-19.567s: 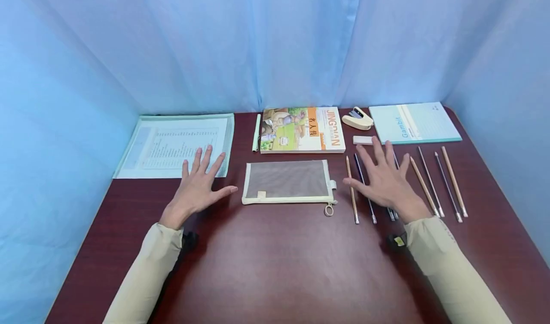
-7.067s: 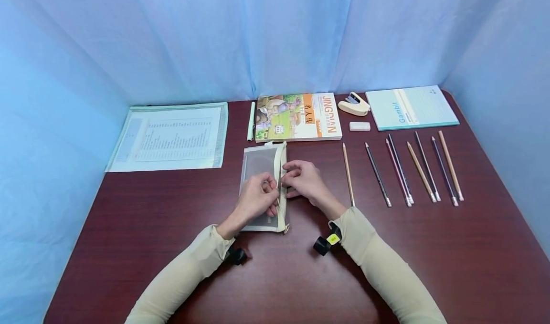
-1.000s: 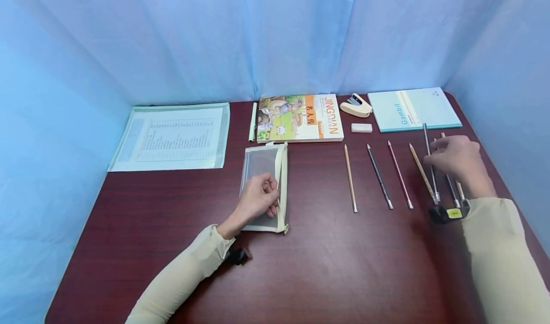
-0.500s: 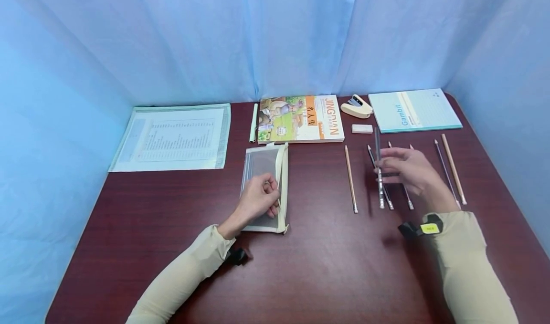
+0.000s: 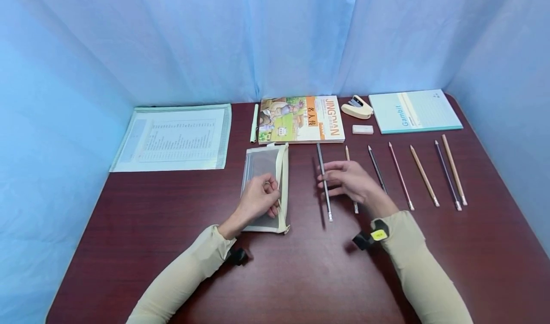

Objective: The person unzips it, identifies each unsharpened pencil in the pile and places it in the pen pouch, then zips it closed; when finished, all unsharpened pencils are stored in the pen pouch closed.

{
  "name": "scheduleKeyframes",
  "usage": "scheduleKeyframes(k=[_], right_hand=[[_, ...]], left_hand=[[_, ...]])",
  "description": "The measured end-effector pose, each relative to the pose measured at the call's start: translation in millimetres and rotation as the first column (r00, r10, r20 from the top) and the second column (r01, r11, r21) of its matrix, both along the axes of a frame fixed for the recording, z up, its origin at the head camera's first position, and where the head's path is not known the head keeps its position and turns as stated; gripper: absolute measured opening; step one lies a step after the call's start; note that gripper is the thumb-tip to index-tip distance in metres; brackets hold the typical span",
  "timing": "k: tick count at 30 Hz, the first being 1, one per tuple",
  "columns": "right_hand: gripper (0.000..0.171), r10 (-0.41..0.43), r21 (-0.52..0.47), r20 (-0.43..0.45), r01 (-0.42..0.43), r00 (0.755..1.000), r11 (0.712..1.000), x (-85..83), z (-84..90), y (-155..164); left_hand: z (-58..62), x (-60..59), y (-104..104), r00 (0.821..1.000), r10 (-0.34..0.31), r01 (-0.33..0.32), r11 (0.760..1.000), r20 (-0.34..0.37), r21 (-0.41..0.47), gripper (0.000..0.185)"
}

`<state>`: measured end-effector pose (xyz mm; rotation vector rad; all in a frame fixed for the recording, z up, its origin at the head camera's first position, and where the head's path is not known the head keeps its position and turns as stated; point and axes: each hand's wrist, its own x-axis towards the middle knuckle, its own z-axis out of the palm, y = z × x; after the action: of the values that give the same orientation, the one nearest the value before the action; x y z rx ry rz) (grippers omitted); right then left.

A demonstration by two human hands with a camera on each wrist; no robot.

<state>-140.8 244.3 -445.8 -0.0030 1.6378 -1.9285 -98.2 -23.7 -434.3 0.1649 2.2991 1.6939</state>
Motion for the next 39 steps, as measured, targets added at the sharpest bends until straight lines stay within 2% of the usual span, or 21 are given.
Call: scheduleKeyframes(k=[5, 9, 16, 21, 26, 32, 36, 39], right_hand=[[0.045, 0.068, 0.075, 0.047, -0.071, 0.997, 0.995, -2.6, -10.4, -41.1], [0.051, 0.087, 0.118, 0.059, -0.094, 0.994, 0.989, -7.4, -16.2, -67.3], [0.055, -0.01, 0.175, 0.059, -0.001, 0.998, 0.985, -13.9, -17.2, -94.6], [0.053, -0.073, 0.215, 0.01, 0.069, 0.997, 0.974, -10.8, -16.3, -104.7], [0.053, -0.081, 0.233, -0.037, 0.087, 0.996, 0.969, -6.8, -14.5, -109.6], [0.049, -0.073, 0.25, -0.038, 0.08, 0.997, 0.965, -3.7, -9.6, -106.7], [0.047, -0.063, 0.256, -0.057, 0.076, 0.996, 0.964, -3.6, 1.2, -87.4], [0.045, -0.062, 0.273, -0.114, 0.091, 0.992, 0.958, -3.0, 13.9, -59.8]], left_hand=[[-0.3, -0.4, -0.1, 1.0, 0.003, -0.003, 1.0, 0.004, -0.005, 0.007], [0.1, -0.5, 0.1, 1.0, 0.001, -0.001, 1.0, 0.013, -0.007, 0.007], [0.0, -1.9, 1.5, 1.0, -0.006, 0.006, 1.0, 0.023, -0.009, 0.007], [0.6, -2.0, 1.6, 1.0, -0.006, 0.006, 1.0, 0.023, -0.017, 0.007], [1.8, -1.8, 0.6, 1.0, -0.006, 0.007, 1.0, 0.023, -0.018, 0.008], [0.4, -1.4, -0.1, 1.0, -0.003, 0.003, 0.999, 0.017, -0.032, 0.009], [-0.2, -0.5, 0.1, 1.0, 0.003, -0.002, 0.999, 0.01, -0.035, 0.008], [-0.8, 0.2, 0.0, 1.0, 0.005, -0.005, 1.0, 0.007, -0.025, 0.007]])
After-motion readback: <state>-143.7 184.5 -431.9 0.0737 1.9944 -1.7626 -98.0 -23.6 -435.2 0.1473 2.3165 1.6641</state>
